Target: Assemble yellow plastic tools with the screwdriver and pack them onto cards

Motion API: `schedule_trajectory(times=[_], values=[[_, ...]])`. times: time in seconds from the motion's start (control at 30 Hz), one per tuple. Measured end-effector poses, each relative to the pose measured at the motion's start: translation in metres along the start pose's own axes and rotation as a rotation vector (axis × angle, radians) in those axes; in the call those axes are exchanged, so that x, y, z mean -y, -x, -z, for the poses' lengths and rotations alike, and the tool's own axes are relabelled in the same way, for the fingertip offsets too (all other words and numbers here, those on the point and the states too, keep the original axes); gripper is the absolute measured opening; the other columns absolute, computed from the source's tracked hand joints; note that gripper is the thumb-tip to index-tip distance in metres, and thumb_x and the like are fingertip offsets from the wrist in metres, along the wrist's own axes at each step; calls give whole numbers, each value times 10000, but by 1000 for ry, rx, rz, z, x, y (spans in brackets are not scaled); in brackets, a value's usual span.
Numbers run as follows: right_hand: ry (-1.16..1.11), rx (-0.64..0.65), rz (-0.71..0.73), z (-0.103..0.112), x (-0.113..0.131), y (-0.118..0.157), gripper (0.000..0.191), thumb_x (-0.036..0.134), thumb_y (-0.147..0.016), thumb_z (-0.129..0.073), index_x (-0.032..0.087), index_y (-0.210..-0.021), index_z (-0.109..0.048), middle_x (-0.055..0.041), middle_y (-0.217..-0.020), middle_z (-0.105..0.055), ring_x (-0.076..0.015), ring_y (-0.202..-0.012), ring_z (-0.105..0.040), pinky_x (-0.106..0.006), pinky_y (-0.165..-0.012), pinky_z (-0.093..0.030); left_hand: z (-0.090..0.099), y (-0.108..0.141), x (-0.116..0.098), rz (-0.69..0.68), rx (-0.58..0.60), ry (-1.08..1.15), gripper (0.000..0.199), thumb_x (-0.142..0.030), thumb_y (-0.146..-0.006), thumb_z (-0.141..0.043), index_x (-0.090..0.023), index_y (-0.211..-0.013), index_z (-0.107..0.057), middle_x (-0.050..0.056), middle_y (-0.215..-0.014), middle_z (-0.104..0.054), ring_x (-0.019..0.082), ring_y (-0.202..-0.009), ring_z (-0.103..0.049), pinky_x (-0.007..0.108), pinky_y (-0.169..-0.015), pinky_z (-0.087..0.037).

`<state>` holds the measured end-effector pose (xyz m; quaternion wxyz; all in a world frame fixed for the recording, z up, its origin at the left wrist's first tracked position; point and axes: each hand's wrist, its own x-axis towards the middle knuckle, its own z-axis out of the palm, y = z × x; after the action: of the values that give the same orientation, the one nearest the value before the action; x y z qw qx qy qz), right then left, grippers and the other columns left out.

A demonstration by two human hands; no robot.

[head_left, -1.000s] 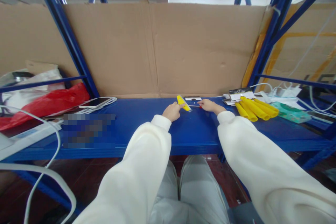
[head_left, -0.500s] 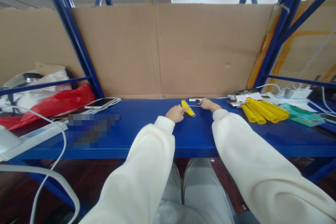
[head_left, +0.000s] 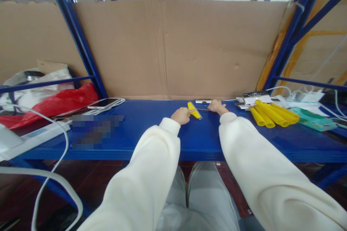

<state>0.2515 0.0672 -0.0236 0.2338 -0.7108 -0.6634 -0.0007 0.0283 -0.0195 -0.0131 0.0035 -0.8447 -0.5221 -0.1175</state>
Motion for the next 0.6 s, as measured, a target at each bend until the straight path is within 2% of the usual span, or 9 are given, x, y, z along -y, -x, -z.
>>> schedule_trajectory(times=[0.03, 0.1, 0.17, 0.23, 0.33, 0.6], values=[[-27, 8, -47, 1, 2, 3, 136, 224, -776, -696, 171, -887, -754, -178, -1025, -719, -355, -1142, -616, -551, -983, -454, 0, 0, 1, 1, 0, 2, 495, -150, -935, -520, -284, -1405, -598, 102, -1312, -677, 248, -1208, -643, 312, -1023, -477], [-147, 63, -40, 5, 8, 10, 135, 264, -796, -668, 176, -851, -756, -121, -958, -735, -298, -1048, -649, -456, -944, -489, 0, -1, 2, 0, -9, 7, 498, -145, -930, -523, -287, -1401, -602, 106, -1307, -679, 250, -1207, -643, 316, -1022, -476], [-310, 138, 99, 9, 16, 18, 155, 283, -798, -649, 163, -811, -747, -71, -855, -735, -240, -905, -666, -357, -857, -516, 0, -1, 3, 4, -28, 15, 499, -143, -927, -525, -292, -1396, -606, 103, -1303, -681, 251, -1204, -644, 317, -1022, -476], [-428, 203, 255, 11, 25, 26, 147, 271, -784, -640, 158, -767, -733, -40, -796, -726, -197, -817, -653, -302, -807, -515, 0, -1, 3, 14, -50, 22, 498, -145, -925, -529, -291, -1395, -608, 102, -1295, -685, 252, -1201, -645, 319, -1022, -477], [-492, 230, 381, 11, 36, 35, 108, 222, -760, -635, 164, -715, -714, -28, -805, -726, -165, -791, -639, -280, -817, -504, 1, 0, 3, 27, -69, 21, 496, -153, -925, -536, -293, -1395, -608, 106, -1266, -699, 258, -1198, -647, 326, -1017, -482], [-482, 213, 374, 4, 49, 45, 109, 149, -758, -616, 161, -669, -677, -28, -799, -711, -152, -776, -639, -264, -795, -504, 2, 1, 2, 29, -86, 8, 486, -169, -934, -532, -284, -1401, -602, 119, -1246, -704, 257, -1169, -664, 321, -1000, -494]])
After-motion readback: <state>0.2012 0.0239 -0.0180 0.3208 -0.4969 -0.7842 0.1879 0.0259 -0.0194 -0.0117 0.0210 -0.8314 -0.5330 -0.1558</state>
